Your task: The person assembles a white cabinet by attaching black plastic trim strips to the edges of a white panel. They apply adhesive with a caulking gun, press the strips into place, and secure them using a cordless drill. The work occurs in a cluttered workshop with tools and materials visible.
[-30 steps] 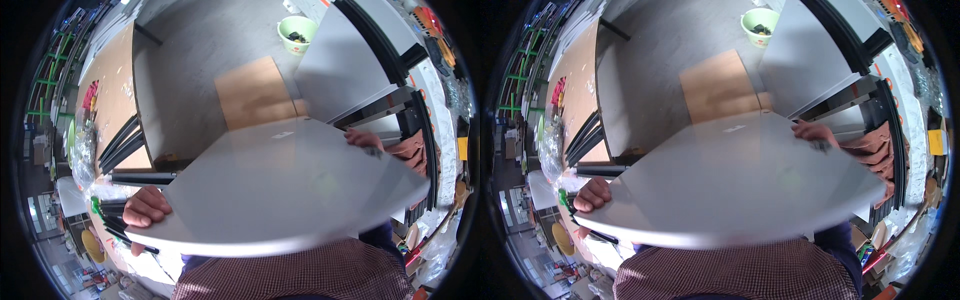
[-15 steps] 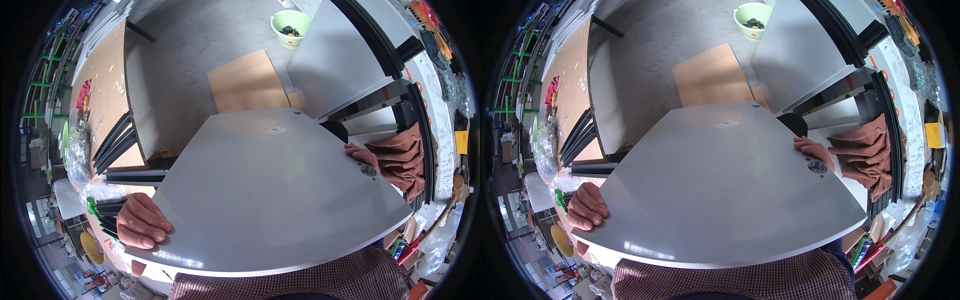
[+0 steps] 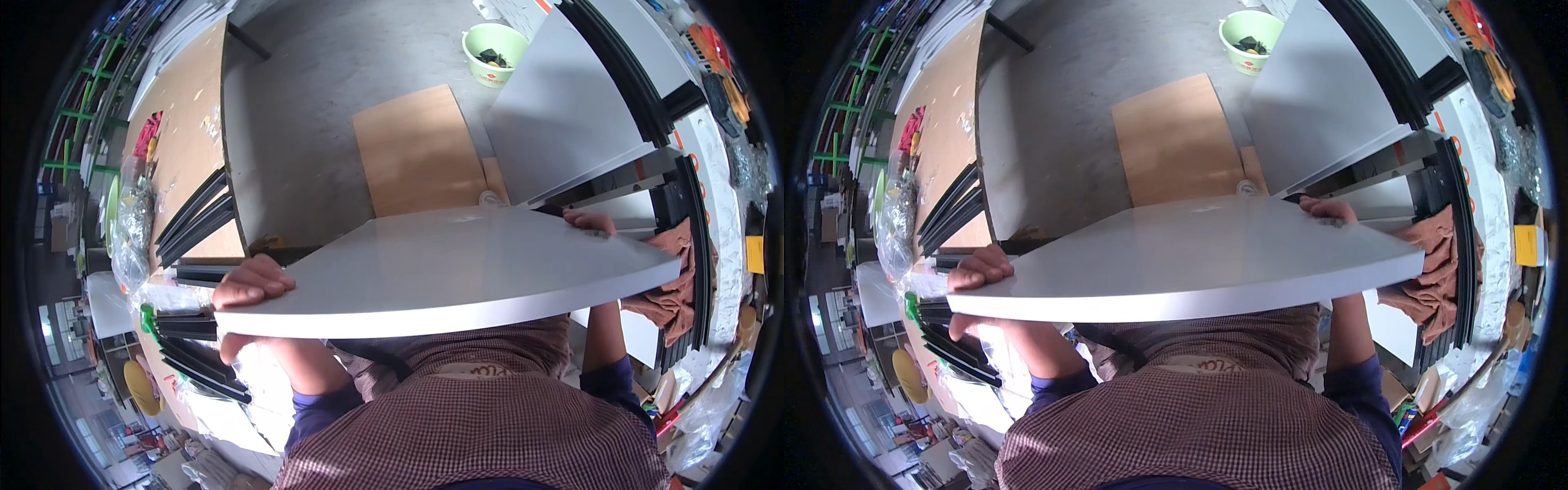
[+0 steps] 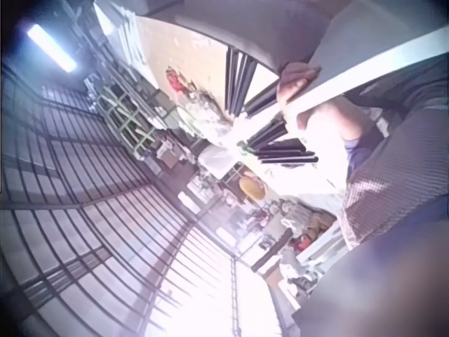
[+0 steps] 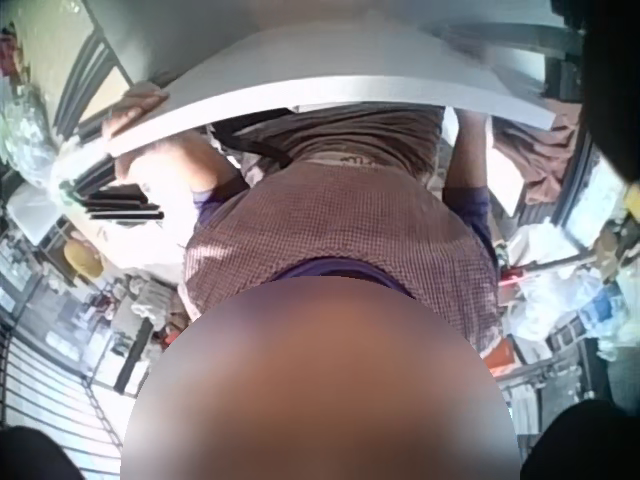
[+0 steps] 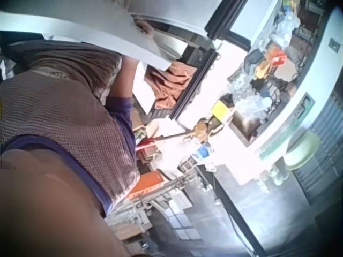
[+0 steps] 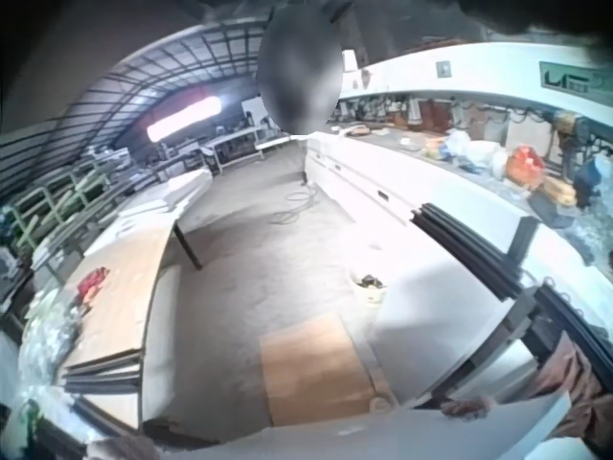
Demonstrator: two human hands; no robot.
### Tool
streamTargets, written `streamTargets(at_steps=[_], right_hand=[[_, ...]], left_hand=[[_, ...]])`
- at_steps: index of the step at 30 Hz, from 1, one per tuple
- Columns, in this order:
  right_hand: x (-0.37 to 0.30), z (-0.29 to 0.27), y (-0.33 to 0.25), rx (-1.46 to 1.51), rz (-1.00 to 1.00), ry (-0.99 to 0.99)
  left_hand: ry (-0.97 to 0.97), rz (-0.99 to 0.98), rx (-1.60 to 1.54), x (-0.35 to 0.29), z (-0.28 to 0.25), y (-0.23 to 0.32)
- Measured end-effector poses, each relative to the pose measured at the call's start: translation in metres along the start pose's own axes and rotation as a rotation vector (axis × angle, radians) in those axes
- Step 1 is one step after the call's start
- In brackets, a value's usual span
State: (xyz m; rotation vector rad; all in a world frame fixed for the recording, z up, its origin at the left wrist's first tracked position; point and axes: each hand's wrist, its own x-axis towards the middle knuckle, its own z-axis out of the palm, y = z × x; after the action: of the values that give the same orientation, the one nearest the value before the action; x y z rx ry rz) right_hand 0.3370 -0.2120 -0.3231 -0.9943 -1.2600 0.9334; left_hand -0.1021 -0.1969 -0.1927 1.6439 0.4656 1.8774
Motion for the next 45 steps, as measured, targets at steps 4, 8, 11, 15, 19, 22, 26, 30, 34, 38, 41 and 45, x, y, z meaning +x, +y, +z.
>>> streamTargets(at_steps=[4,8,11,15,19,22,26,30,34,38,41,45], right_hand=[[-0.029,0.014,-0.009,0.08,0.0,-0.044],[-0.061,0.027,-0.032,-0.369,0.311,-0.268],[-0.071,0.045,-0.03,-0.291,0.194,-0.435],[-0.084,0.074,-0.012,-0.384,0.236,-0.49],[-0.09,0.102,0.012,-0.601,0.064,-0.542],[-0.089,0.118,0.028,-0.577,0.087,-0.525],[-0.084,0.131,0.045,-0.594,0.222,-0.536],[-0.081,0.143,0.053,-0.666,0.365,-0.643],[-0.077,0.148,0.057,-0.693,0.454,-0.685],[-0.072,0.147,0.058,-0.654,0.491,-0.638],[-0.073,0.146,0.058,-0.655,0.467,-0.609],[-0.08,0.144,0.063,-0.668,0.393,-0.552]], left_hand=[[0.154,0.015,-0.017,0.008,-0.018,-0.024],[0.218,-0.08,-0.012,0.034,-0.041,-0.062],[0.39,-0.233,0.091,0.05,-0.039,-0.106],[0.428,-0.424,0.294,0.072,-0.021,-0.17],[0.395,-0.579,0.184,0.084,-0.009,-0.219],[0.389,-0.692,0.1,0.083,-0.001,-0.252],[0.359,-0.841,0.033,0.079,0.007,-0.29],[0.271,-0.894,-0.078,0.073,0.017,-0.323],[0.271,-0.953,-0.136,0.059,0.04,-0.341],[0.24,-0.861,0.022,0.043,0.059,-0.344],[0.305,-1.057,0.015,0.0,0.06,-0.34],[0.207,-1.241,-0.463,-0.119,0.048,-0.315]])
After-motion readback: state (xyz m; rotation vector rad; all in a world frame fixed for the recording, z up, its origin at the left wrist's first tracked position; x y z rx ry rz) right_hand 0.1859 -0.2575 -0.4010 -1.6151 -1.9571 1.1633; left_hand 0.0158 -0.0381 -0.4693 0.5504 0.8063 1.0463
